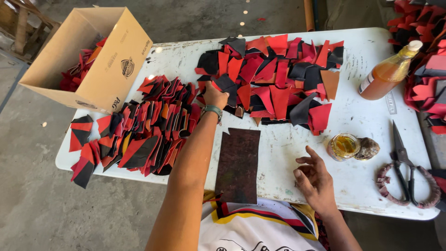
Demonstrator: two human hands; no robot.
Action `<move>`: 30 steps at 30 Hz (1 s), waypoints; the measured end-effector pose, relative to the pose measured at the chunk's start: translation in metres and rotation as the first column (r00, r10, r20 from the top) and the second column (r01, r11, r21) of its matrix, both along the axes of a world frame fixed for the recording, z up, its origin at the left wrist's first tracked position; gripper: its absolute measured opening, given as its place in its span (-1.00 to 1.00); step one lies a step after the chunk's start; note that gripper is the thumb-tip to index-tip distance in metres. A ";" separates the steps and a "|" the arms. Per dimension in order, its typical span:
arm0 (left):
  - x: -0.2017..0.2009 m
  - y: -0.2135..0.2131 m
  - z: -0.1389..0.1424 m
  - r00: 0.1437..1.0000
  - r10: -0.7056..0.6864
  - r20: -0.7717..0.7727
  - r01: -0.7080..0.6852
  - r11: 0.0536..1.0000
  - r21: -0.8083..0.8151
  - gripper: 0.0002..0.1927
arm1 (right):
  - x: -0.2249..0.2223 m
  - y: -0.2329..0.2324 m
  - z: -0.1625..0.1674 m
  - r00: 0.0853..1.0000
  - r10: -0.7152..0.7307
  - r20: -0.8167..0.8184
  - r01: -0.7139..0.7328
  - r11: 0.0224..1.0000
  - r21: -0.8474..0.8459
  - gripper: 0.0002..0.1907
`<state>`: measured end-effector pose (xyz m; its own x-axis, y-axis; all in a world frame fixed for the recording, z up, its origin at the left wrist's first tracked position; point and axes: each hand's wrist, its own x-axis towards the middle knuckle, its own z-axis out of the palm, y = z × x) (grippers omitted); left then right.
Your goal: The person picks up triangular red and black foam pieces from piles on the table, applies glue from a small jar onto a piece, presses matching pieces together, and stacks the glued pairs on a growing pile, occasionally reaching for more pieces or the glue jar.
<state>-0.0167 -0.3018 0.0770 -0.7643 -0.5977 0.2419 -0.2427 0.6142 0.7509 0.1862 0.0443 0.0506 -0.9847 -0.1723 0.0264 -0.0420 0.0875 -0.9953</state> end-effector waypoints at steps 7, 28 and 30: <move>0.012 0.005 0.026 0.917 0.003 0.399 0.007 1.000 -0.023 0.15 | 0.001 0.003 -0.001 0.997 0.013 -0.080 -0.011 0.999 0.030 -0.25; 0.272 -0.199 0.086 0.942 -0.194 -0.272 0.154 0.975 -0.162 -0.86 | 0.010 -0.022 -0.023 0.963 -0.010 -0.270 0.081 0.963 0.256 -0.22; 0.297 -0.210 0.074 0.994 -0.043 -0.097 0.029 0.988 -0.150 -0.85 | 0.010 -0.024 -0.024 0.966 -0.005 -0.260 0.070 0.968 0.242 -0.25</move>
